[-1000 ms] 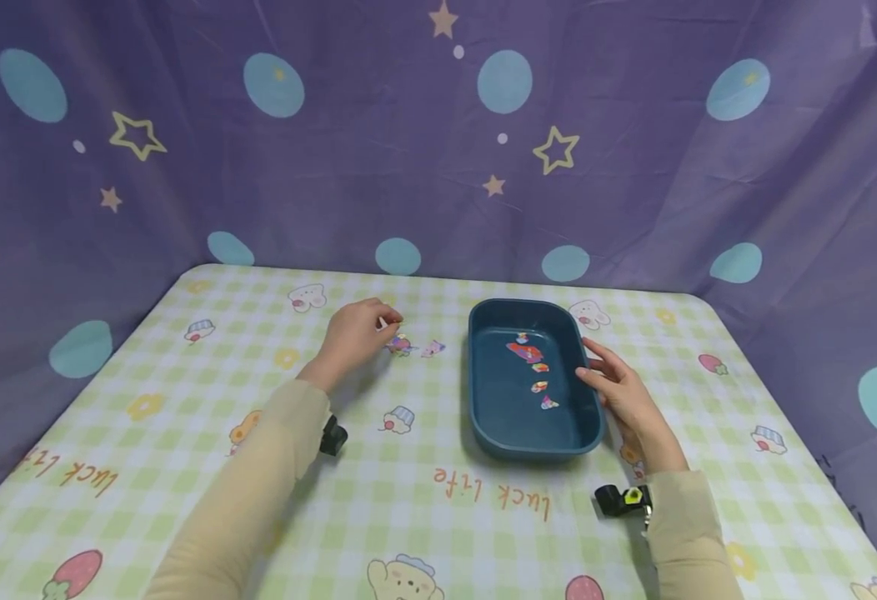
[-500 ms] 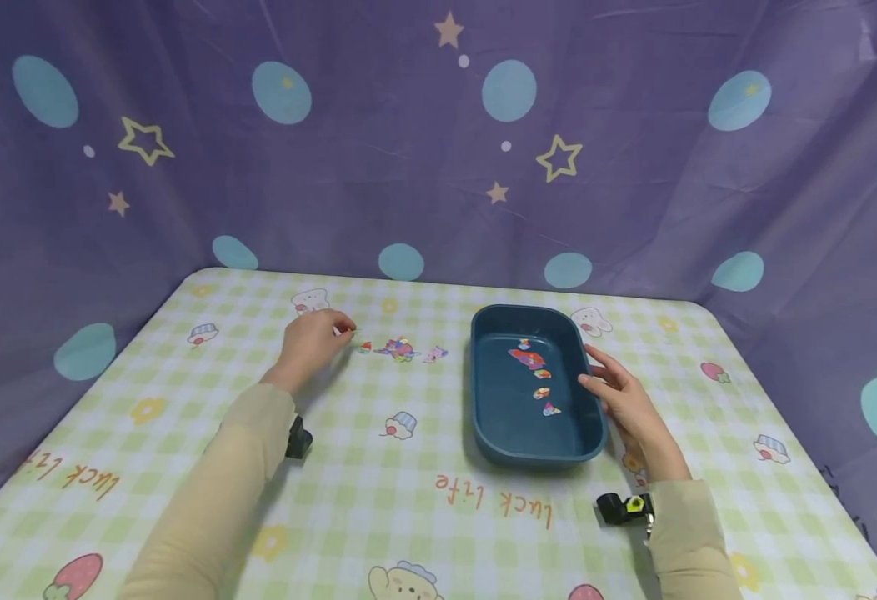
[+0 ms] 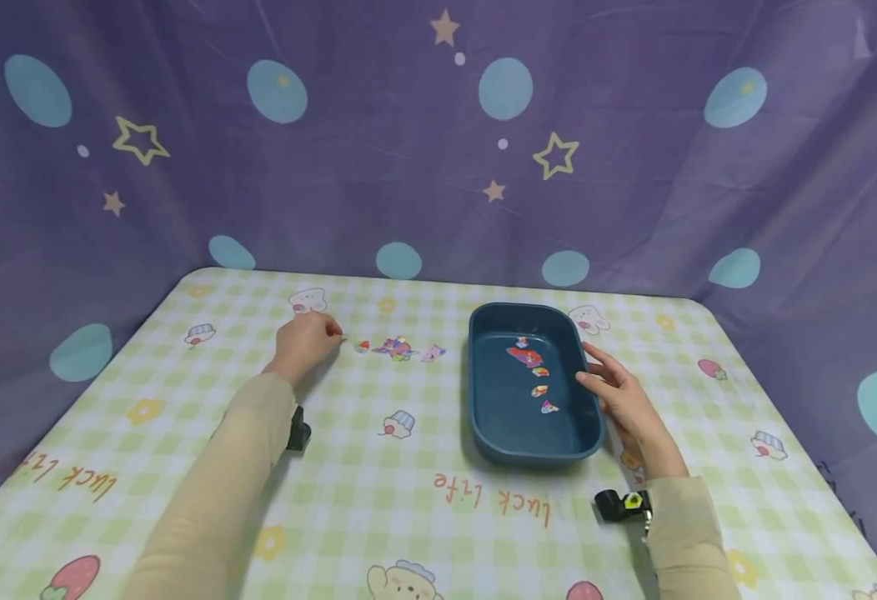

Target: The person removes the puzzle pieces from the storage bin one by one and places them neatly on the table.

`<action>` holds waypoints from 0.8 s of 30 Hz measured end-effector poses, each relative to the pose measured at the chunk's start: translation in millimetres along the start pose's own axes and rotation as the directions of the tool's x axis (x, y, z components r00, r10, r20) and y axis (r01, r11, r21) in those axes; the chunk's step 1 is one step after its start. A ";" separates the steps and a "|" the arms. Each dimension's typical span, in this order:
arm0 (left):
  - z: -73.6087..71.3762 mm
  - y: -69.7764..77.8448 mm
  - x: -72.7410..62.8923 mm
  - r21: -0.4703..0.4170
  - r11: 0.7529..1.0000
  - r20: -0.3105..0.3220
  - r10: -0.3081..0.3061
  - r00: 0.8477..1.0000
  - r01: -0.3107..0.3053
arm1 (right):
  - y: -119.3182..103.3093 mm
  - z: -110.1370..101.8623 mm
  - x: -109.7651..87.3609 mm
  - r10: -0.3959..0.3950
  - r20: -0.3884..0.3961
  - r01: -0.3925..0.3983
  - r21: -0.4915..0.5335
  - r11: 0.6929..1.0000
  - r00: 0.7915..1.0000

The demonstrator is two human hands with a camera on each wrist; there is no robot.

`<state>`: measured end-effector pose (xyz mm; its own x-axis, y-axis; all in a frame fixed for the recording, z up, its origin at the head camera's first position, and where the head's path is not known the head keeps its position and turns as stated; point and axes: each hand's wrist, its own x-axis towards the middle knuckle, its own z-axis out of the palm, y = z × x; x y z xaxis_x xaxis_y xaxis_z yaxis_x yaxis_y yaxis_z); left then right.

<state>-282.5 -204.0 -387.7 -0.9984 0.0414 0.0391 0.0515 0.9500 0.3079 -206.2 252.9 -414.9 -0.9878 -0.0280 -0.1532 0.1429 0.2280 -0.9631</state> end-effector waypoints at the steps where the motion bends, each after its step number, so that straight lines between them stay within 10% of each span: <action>1: 0.5 -0.5 0.3 0.003 1.000 -0.001 0.000 1.000 0.000 | -0.1 0.0 0.2 -0.010 -0.002 0.010 -0.002 1.000 1.000; 24: -0.4 3.8 1.0 -0.015 1.000 -0.027 0.012 1.000 -0.013 | -2.2 -0.4 -1.1 -0.032 -0.012 0.032 0.001 0.999 0.999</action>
<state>-283.4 -200.5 -386.1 -0.9967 0.0446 0.0684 0.0644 0.9447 0.3216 -205.5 252.8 -412.6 -0.9926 -0.0234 -0.1195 0.1112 0.2264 -0.9677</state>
